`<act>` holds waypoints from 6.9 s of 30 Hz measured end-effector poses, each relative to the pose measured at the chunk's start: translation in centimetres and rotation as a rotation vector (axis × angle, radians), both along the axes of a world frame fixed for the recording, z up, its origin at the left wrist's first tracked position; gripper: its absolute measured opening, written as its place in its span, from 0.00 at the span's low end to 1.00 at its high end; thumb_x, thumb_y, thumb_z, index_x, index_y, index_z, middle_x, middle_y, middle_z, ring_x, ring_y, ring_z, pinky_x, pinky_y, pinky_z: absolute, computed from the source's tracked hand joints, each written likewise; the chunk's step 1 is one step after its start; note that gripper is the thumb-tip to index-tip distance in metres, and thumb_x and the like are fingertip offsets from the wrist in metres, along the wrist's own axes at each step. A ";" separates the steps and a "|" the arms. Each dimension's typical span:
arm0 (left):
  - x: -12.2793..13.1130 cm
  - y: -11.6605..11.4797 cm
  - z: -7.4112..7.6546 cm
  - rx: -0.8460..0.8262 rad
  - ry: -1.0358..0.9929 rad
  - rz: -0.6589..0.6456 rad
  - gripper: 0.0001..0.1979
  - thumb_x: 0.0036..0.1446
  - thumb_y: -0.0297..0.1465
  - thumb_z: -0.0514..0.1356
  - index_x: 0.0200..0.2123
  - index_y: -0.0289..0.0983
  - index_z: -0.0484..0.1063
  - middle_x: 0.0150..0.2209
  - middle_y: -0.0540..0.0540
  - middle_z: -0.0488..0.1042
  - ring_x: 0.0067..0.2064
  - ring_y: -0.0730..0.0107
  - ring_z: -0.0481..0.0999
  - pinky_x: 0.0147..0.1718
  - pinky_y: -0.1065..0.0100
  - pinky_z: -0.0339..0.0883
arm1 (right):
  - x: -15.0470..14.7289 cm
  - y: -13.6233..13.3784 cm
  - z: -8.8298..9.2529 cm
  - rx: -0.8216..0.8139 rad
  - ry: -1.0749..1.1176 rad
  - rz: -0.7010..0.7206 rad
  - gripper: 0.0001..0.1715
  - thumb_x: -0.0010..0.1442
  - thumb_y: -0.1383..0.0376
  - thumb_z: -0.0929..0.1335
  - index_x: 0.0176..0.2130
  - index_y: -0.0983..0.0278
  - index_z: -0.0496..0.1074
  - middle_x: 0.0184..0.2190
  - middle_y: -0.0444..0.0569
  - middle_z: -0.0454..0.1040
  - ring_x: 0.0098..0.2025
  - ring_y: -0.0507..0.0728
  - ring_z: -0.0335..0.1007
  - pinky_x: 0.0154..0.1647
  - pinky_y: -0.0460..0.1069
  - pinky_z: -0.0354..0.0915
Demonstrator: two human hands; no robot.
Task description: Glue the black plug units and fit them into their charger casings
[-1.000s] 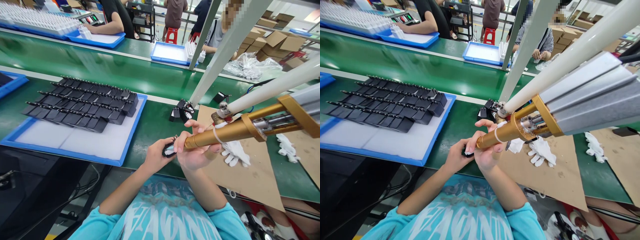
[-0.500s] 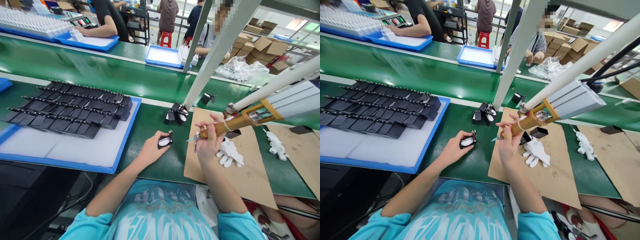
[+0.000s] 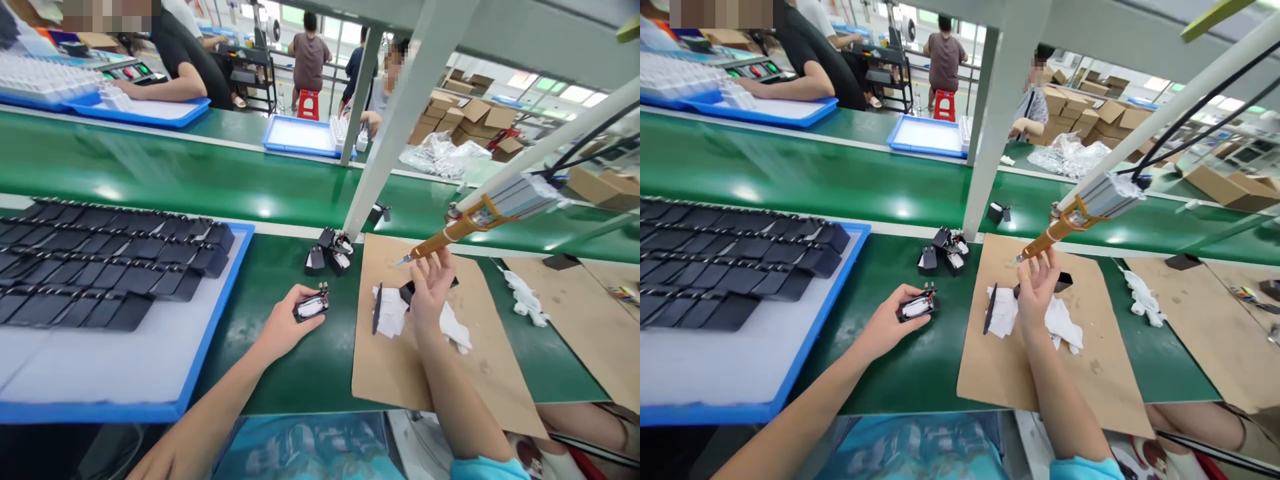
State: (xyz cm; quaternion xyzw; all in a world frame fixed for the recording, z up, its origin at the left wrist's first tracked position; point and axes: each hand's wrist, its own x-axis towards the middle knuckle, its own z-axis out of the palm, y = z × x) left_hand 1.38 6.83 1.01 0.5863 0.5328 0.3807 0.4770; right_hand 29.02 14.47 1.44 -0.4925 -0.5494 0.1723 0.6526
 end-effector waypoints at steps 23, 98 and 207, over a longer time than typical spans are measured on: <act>0.3 0.7 -0.7 0.009 -0.124 0.056 0.15 0.50 0.30 0.64 0.42 0.41 0.67 0.40 0.48 0.80 0.40 0.64 0.80 0.40 0.64 0.72 | -18.2 18.1 8.3 -0.368 -0.781 0.324 0.18 0.64 0.59 0.67 0.52 0.64 0.69 0.51 0.52 0.72 0.50 0.58 0.71 0.49 0.58 0.71; 0.8 -1.0 0.4 0.063 -0.171 -0.128 0.19 0.50 0.35 0.69 0.47 0.43 0.74 0.46 0.45 0.76 0.47 0.62 0.76 0.45 0.66 0.69 | -7.5 -7.5 1.1 0.021 -0.014 0.654 0.10 0.57 0.70 0.71 0.37 0.55 0.70 0.34 0.46 0.81 0.46 0.59 0.77 0.49 0.63 0.75; 0.1 -4.2 2.0 -0.283 -0.831 0.127 0.16 0.59 0.45 0.54 0.43 0.41 0.65 0.28 0.49 0.65 0.25 0.73 0.64 0.20 0.73 0.57 | -3.5 -5.2 4.5 -0.182 0.240 0.427 0.31 0.54 0.60 0.72 0.55 0.47 0.63 0.60 0.46 0.65 0.51 0.58 0.72 0.49 0.56 0.72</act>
